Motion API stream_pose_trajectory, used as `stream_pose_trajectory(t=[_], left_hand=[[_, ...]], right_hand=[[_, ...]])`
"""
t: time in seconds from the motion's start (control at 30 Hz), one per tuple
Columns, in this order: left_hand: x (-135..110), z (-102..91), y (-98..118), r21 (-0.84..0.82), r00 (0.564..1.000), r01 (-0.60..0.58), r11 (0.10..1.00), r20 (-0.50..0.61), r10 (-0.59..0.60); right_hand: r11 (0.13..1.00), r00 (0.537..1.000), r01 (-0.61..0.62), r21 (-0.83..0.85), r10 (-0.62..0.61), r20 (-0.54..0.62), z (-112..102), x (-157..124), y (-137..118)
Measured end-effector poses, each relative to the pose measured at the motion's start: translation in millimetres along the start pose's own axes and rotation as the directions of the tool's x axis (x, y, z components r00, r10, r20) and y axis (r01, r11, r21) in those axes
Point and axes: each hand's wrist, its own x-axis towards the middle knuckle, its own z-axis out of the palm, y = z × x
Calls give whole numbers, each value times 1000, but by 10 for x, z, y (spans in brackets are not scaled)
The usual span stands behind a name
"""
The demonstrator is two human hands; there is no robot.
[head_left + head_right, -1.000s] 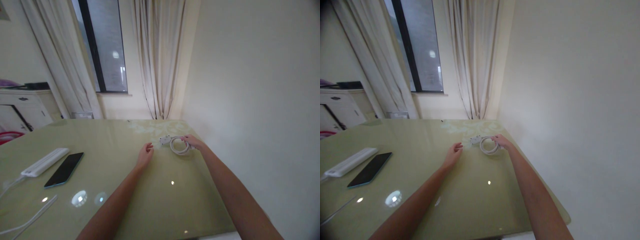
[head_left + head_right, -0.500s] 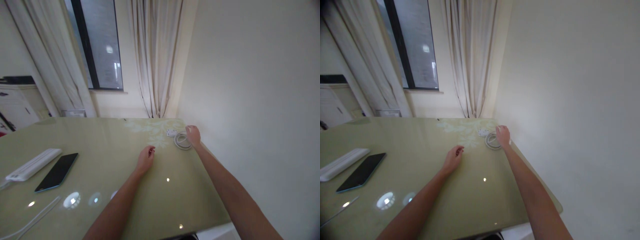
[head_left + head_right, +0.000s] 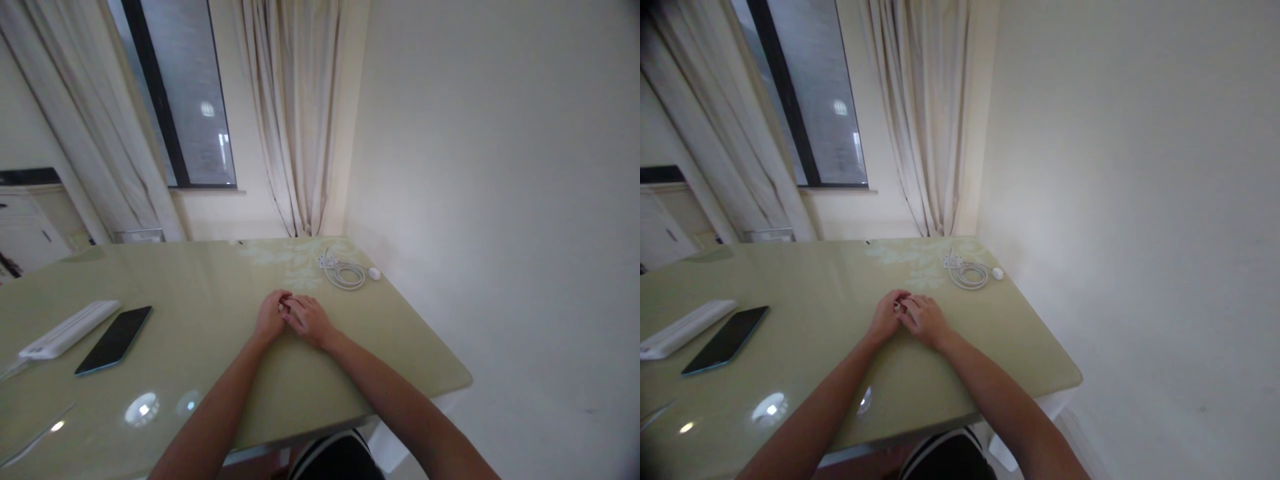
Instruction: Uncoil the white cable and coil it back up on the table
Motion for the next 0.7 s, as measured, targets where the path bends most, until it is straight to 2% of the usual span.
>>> stream_pose_trajectory(t=[0.13, 0.27, 0.43, 0.7], left_hand=[[17, 22, -41, 76, 997, -66, 995, -40, 70], [18, 17, -92, 29, 991, -122, 992, -58, 123], [1, 9, -73, -17, 992, -108, 994, -67, 106], [-8, 39, 0, 32, 989, -125, 992, -77, 127]], right_hand=[[999, 999, -39, 18, 38, 18, 27, 11, 64], [1000, 1000, -23, 7, 23, 18, 95, 32, 64], [1000, 999, -17, 7, 17, 28, 73, 32, 43], [1000, 1000, -10, -13, 10, -1, 47, -11, 73]])
